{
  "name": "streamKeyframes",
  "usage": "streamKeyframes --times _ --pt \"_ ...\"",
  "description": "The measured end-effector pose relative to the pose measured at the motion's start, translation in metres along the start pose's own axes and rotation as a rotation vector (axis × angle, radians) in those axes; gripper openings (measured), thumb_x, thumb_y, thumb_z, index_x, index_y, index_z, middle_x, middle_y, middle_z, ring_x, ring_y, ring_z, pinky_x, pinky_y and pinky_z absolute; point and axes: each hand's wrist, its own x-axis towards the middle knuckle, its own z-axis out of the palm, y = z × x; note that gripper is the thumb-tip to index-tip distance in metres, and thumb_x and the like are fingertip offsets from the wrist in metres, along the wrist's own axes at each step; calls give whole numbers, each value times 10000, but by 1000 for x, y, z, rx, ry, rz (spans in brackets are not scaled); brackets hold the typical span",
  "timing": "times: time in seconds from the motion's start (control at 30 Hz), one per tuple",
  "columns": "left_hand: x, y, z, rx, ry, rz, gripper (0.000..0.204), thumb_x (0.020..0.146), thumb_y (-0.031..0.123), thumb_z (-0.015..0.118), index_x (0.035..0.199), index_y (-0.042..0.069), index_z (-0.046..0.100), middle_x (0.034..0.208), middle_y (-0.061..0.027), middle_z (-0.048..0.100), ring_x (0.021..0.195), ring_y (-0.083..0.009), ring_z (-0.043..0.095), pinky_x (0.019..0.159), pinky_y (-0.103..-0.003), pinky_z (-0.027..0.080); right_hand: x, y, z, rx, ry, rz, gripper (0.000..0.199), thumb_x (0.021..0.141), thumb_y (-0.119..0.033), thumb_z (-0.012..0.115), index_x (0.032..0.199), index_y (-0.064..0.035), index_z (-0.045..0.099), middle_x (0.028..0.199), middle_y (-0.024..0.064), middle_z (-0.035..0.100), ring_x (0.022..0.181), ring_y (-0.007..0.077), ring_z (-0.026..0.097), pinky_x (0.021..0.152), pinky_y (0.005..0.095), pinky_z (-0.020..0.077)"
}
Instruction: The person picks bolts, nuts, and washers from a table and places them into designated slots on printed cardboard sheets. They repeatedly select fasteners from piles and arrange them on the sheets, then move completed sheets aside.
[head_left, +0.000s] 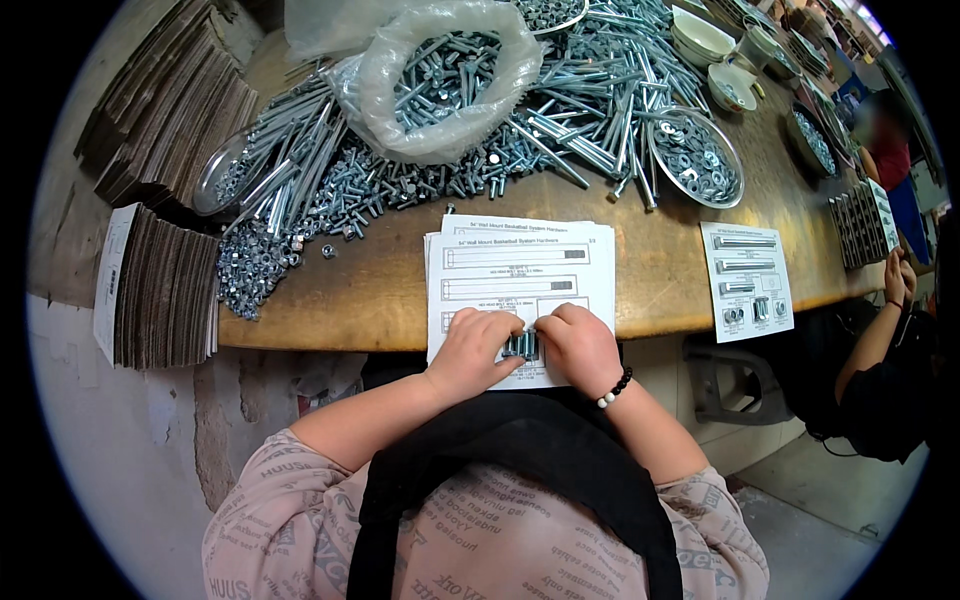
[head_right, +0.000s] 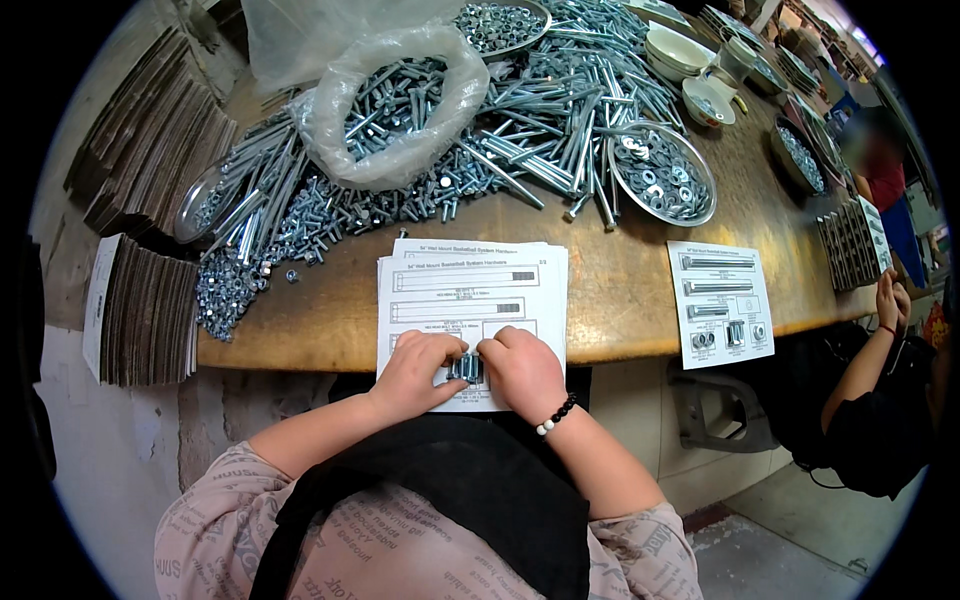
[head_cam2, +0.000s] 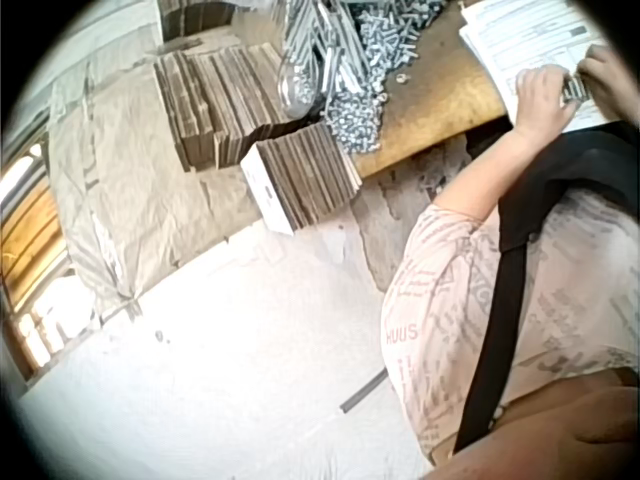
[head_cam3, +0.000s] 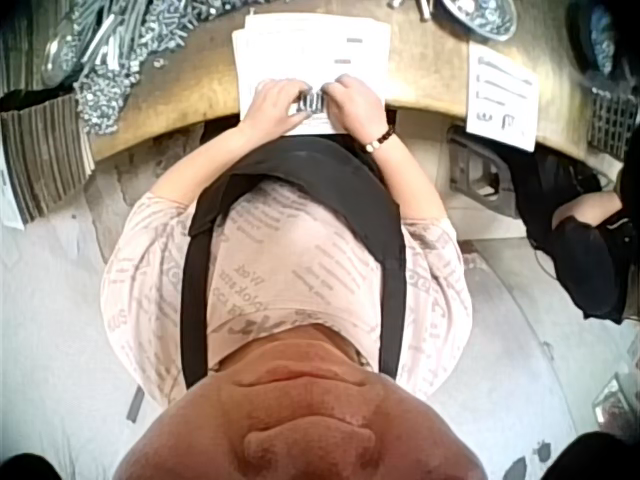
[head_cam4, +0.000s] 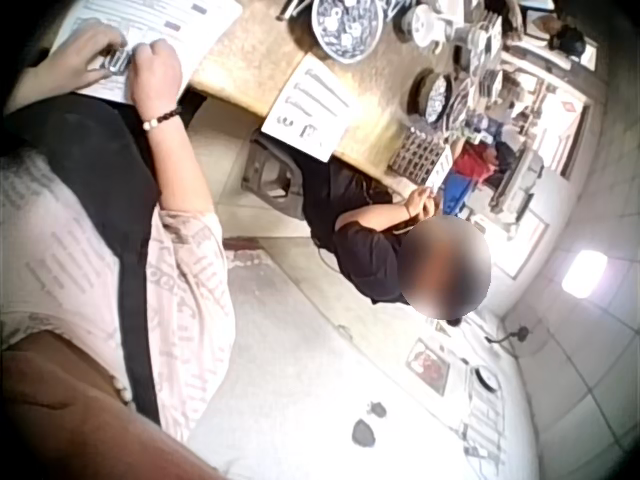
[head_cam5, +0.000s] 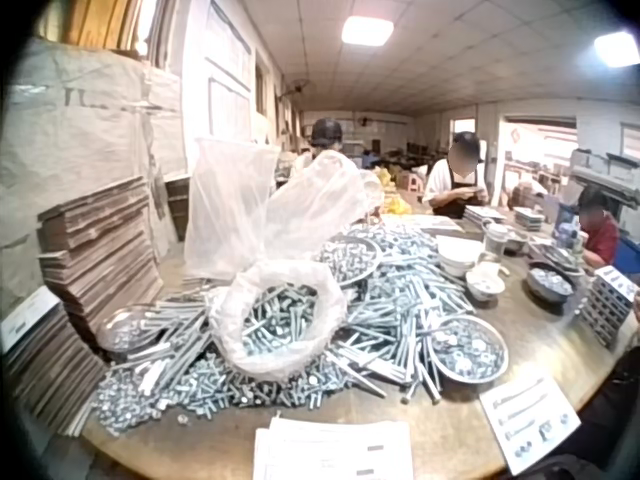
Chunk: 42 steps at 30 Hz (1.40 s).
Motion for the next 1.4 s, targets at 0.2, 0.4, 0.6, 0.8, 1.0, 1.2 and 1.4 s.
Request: streamKeyframes --times 0.2,0.4,0.6,0.8,1.0,1.2,1.4 --pt "1 7 2 -11 79 86 428 614 93 733 979 85 510 905 -46 572 783 -211 561 768 -338 357 -8 -3 -3 17 48 -17 73 695 -82 608 765 -91 589 681 65 514 650 248 539 561 353 449" --pt "0 5 7 -18 37 36 440 616 78 724 997 83 504 907 -43 573 825 -221 558 764 -336 361 -6 -3 -1 -1 78 -1 72 696 -83 615 763 -95 594 679 59 513 646 240 537 563 349 448" --pt "1 8 2 -65 -42 -33 438 616 77 718 1001 88 508 913 -52 566 823 -242 547 760 -355 365 -7 -2 -1 19 50 -8 108 677 -75 621 781 -103 611 683 61 519 653 245 541 561 352 448" --pt "-2 9 -4 -41 51 38 464 642 183 720 1031 68 497 1044 -89 523 939 -263 517 817 -368 352 -1 -3 -16 118 -95 123 184 697 -66 644 878 -94 625 728 84 552 689 268 559 590 354 460" --pt "-10 -60 -51 67 353 -272 406 688 173 685 1037 45 521 1007 -94 527 869 -263 535 756 -358 448 14 8 -30 218 -61 199 208 729 -24 639 931 -60 605 723 91 515 629 235 516 563 319 421" --pt "-31 -130 -119 557 461 -544 346 708 196 676 1012 73 563 978 -105 545 931 -292 526 788 -374 438 31 1 -28 220 -61 178 174 745 -48 630 918 -54 612 738 87 522 646 233 523 576 317 424" --pt "-21 -155 -118 581 469 -493 165 726 194 650 867 115 618 865 -40 559 864 -246 524 757 -367 361 40 -1 -17 247 -115 223 155 760 -73 617 912 -44 613 751 97 536 685 249 544 596 325 437"
